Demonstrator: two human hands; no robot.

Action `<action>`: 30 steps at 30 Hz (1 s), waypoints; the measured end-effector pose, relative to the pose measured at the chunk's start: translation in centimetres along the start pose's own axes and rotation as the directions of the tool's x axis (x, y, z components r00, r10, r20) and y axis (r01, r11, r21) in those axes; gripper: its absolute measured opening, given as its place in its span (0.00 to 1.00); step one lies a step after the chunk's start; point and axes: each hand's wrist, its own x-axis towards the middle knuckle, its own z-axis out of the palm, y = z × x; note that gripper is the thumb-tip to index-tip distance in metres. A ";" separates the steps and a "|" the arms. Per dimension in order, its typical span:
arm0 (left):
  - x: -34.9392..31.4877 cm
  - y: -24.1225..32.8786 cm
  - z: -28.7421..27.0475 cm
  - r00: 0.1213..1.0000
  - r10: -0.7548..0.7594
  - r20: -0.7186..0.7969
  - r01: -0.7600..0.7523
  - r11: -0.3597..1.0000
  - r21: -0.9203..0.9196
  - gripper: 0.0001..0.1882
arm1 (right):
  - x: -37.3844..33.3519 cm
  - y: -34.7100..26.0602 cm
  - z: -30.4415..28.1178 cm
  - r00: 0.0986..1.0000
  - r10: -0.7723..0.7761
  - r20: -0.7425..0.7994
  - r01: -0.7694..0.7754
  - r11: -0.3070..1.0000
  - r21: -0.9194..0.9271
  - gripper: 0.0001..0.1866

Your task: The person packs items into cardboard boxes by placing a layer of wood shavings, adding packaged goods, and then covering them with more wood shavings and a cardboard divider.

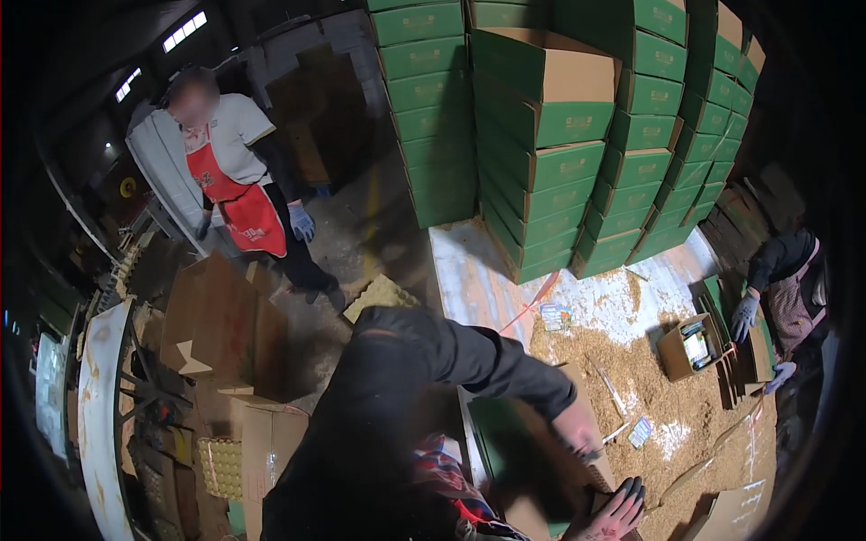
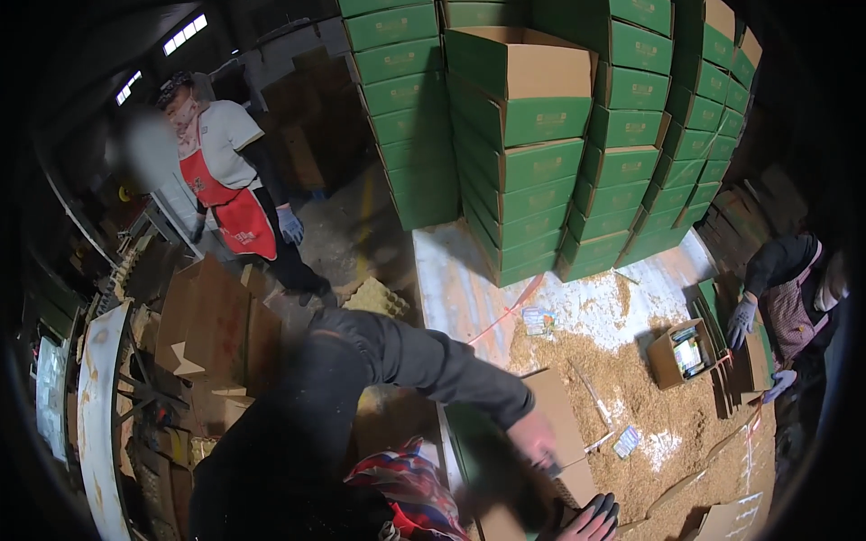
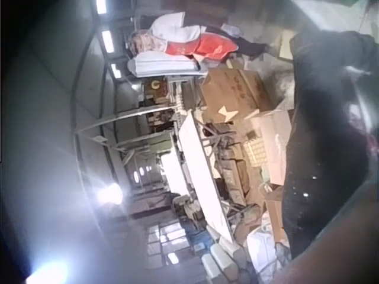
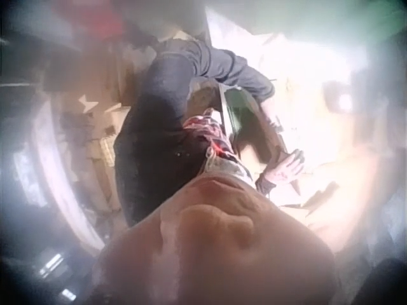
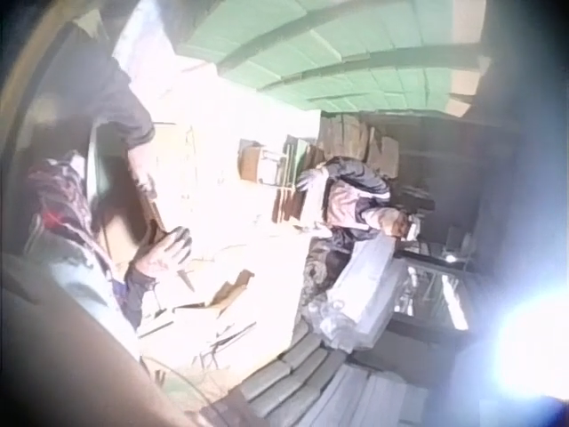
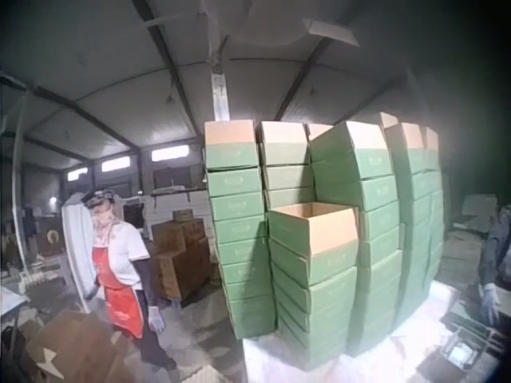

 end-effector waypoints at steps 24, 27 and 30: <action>15.9 -8.3 6.8 0.927 0.375 0.020 -0.347 0.834 0.428 0.32 | -10.6 8.8 8.9 0.860 0.309 0.405 -0.509 0.565 0.649 0.28; 16.9 -1.3 -1.6 0.920 0.388 0.053 -0.392 0.914 0.105 0.19 | -13.9 11.0 14.2 0.769 0.528 0.361 -0.589 0.367 0.720 0.35; 11.6 -0.4 -7.5 0.682 0.235 -0.693 -0.197 0.971 0.136 0.24 | -12.8 8.3 14.2 0.741 0.539 0.400 -0.561 0.169 0.810 0.37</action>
